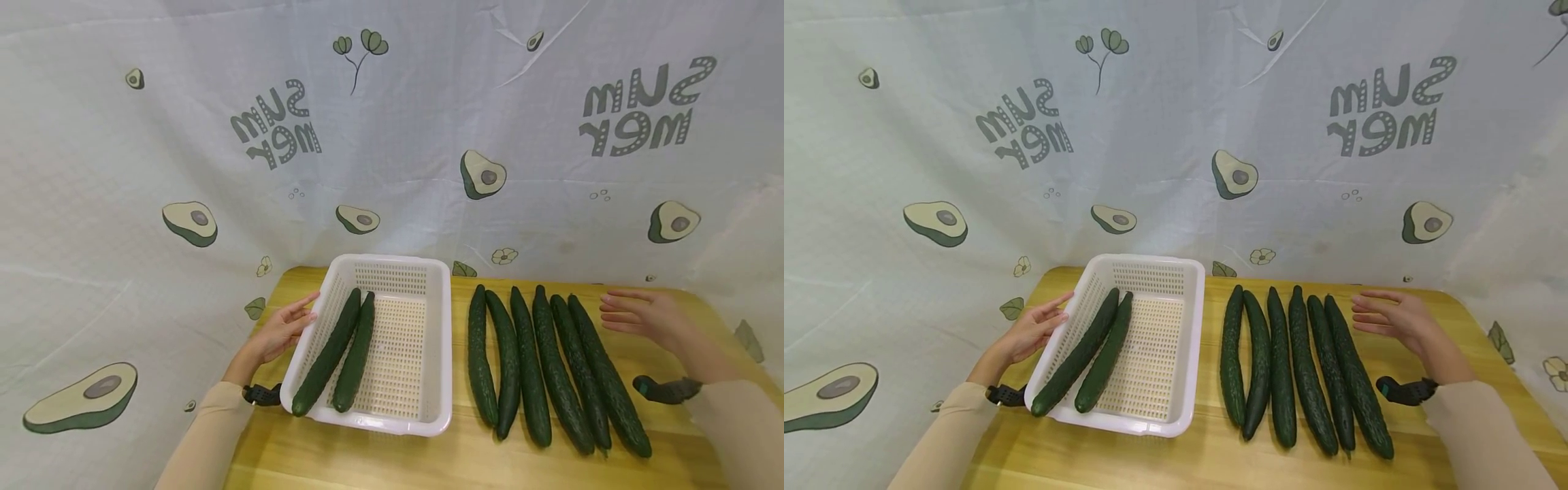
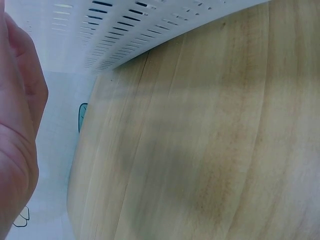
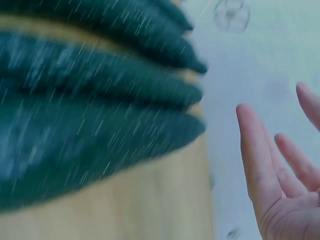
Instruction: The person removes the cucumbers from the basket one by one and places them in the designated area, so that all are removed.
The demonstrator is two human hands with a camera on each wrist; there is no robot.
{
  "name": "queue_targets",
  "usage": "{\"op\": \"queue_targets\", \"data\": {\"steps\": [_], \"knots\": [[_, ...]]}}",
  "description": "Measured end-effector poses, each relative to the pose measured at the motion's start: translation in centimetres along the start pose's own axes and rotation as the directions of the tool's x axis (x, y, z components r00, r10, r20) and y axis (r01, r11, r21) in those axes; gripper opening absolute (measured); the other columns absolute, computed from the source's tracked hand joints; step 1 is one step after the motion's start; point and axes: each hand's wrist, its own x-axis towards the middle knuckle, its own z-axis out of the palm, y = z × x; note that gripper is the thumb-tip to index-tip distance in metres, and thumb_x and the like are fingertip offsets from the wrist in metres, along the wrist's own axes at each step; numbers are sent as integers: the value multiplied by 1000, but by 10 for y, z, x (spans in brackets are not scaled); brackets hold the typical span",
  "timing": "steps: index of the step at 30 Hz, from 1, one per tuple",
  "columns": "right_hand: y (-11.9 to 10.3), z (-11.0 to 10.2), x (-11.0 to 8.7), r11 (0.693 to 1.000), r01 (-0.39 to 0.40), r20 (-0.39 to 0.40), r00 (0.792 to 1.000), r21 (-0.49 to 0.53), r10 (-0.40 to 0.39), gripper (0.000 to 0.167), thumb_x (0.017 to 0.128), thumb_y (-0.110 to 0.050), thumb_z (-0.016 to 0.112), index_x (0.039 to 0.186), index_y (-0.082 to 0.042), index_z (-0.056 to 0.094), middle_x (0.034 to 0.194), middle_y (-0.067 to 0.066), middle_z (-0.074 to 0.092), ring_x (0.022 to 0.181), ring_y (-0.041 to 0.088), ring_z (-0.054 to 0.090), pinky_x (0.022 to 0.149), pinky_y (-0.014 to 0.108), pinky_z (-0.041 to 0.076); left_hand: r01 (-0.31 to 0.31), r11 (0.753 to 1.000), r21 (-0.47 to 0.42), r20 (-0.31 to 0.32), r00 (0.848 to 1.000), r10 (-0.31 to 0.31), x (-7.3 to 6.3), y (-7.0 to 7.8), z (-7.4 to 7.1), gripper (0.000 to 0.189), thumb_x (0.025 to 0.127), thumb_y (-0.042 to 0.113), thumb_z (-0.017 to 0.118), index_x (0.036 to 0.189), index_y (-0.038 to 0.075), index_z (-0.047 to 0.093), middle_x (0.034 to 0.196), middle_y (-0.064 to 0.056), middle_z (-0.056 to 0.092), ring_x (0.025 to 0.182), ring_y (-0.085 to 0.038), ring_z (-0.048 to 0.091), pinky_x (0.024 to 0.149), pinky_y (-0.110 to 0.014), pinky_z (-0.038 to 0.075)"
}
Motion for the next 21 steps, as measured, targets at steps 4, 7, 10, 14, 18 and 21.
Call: {"op": "queue_targets", "data": {"steps": [4,7,10,14,18,21], "knots": [[-15,20,6,998,66,120,991,6,-66,46,108,3,33,117,-18,72,114,0,71,101,19,70,84,33,57,-7,1000,-13,3,1000,7,0,-3,1,58,106,11,51,159,13,27,112,-5,61,90,-15,68,71,-27,59],[-25,39,12,997,77,184,980,12,-78,46,108,0,30,121,-17,71,117,2,70,104,19,69,87,32,56,-4,1000,-22,-4,1000,4,1,-5,1,59,106,11,52,159,13,27,113,-5,62,91,-15,68,71,-28,59],[-32,60,21,999,30,116,993,33,-33,37,107,0,37,114,-15,70,110,6,71,100,22,70,87,35,57,3,1000,-17,-17,1000,-3,2,-5,2,59,105,11,52,159,12,28,113,-5,62,91,-15,68,71,-28,59],[-41,89,36,997,-73,-56,996,35,75,16,104,-5,51,118,-8,59,100,6,72,93,22,72,84,38,58,19,1000,-12,-23,1000,-20,2,-4,2,59,106,11,52,159,12,27,114,-5,62,92,-16,68,73,-30,59],[-46,117,51,996,-85,-87,993,-9,84,43,103,-9,56,140,2,37,100,5,72,94,21,72,86,38,57,27,1000,-9,-30,999,-28,1,-2,2,59,105,12,52,159,12,27,113,-5,61,92,-16,69,73,-31,59],[-49,138,62,997,-71,-89,994,-8,70,56,102,-10,58,147,7,29,100,6,72,93,22,72,86,37,57,22,1000,-9,-28,999,-22,1,0,2,60,105,12,53,159,12,27,112,-5,60,90,-16,69,71,-30,59]]}}
